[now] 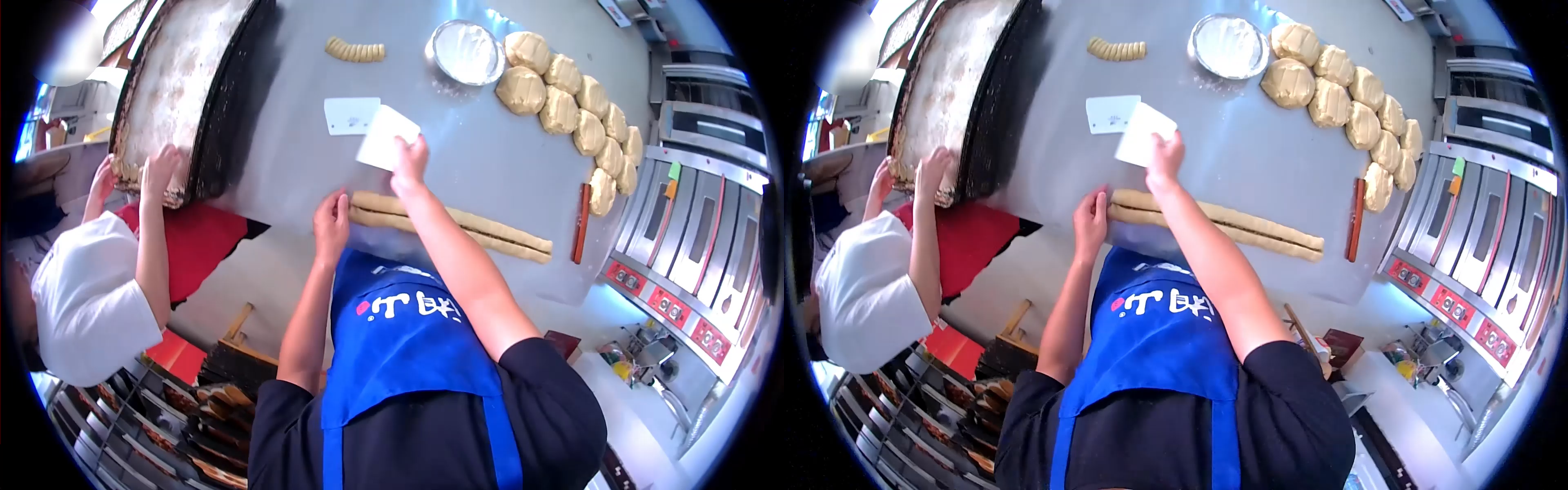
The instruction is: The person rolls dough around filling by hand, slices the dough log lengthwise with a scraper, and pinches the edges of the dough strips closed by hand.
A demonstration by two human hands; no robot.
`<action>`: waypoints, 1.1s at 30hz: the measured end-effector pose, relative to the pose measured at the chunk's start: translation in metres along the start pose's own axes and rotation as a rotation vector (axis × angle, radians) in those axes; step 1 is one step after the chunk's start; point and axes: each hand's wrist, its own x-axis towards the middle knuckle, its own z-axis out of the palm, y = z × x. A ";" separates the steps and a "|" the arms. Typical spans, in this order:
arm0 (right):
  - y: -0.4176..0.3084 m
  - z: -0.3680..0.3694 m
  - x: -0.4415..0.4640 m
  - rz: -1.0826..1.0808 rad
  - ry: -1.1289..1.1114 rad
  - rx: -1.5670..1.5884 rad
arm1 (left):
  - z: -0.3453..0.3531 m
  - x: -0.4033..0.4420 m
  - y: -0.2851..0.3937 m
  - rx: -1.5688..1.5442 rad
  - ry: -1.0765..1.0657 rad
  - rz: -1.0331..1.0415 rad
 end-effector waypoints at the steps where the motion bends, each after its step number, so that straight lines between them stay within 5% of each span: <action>1: -0.009 -0.013 0.011 -0.060 0.060 0.000 | -0.001 0.006 0.004 0.001 -0.013 0.018; 3: -0.032 -0.036 0.035 -0.035 0.082 -0.009 | 0.004 0.023 0.016 0.348 0.068 0.454; 6: -0.056 -0.062 0.066 -0.004 -0.092 -0.124 | 0.019 0.069 0.045 0.475 -0.118 0.706; 7: -0.055 -0.070 0.070 -0.338 -0.012 -0.499 | 0.023 0.088 0.050 0.625 -0.184 0.869; 8: -0.060 -0.070 0.081 -0.688 0.076 -0.862 | 0.026 0.118 0.058 0.841 -0.356 0.870; 11: -0.076 -0.087 0.089 -0.856 -0.160 -1.138 | 0.031 0.157 0.015 1.008 -0.394 0.895; 17: -0.102 -0.058 0.168 -0.627 -0.308 -1.482 | -0.010 0.172 0.061 1.175 -0.304 0.702; 20: -0.096 -0.045 0.208 -0.679 -0.312 -1.500 | -0.020 0.144 0.085 0.938 -0.190 0.836; 27: -0.111 -0.028 0.224 -0.508 -0.521 -1.631 | -0.005 0.054 0.085 0.523 -0.133 0.690; 29: -0.114 -0.033 0.223 -0.571 -0.458 -1.410 | 0.007 0.049 0.086 0.300 -0.096 0.589; 31: -0.088 -0.041 0.224 -1.123 -0.312 -0.900 | 0.018 0.055 0.091 0.159 -0.202 0.480; 32: -0.102 -0.041 0.193 -1.000 -0.302 -0.862 | 0.027 0.062 0.094 -0.310 -0.275 0.194; 33: -0.137 -0.047 0.140 -0.637 -0.417 -0.734 | 0.037 0.070 0.098 -0.766 -0.336 -0.120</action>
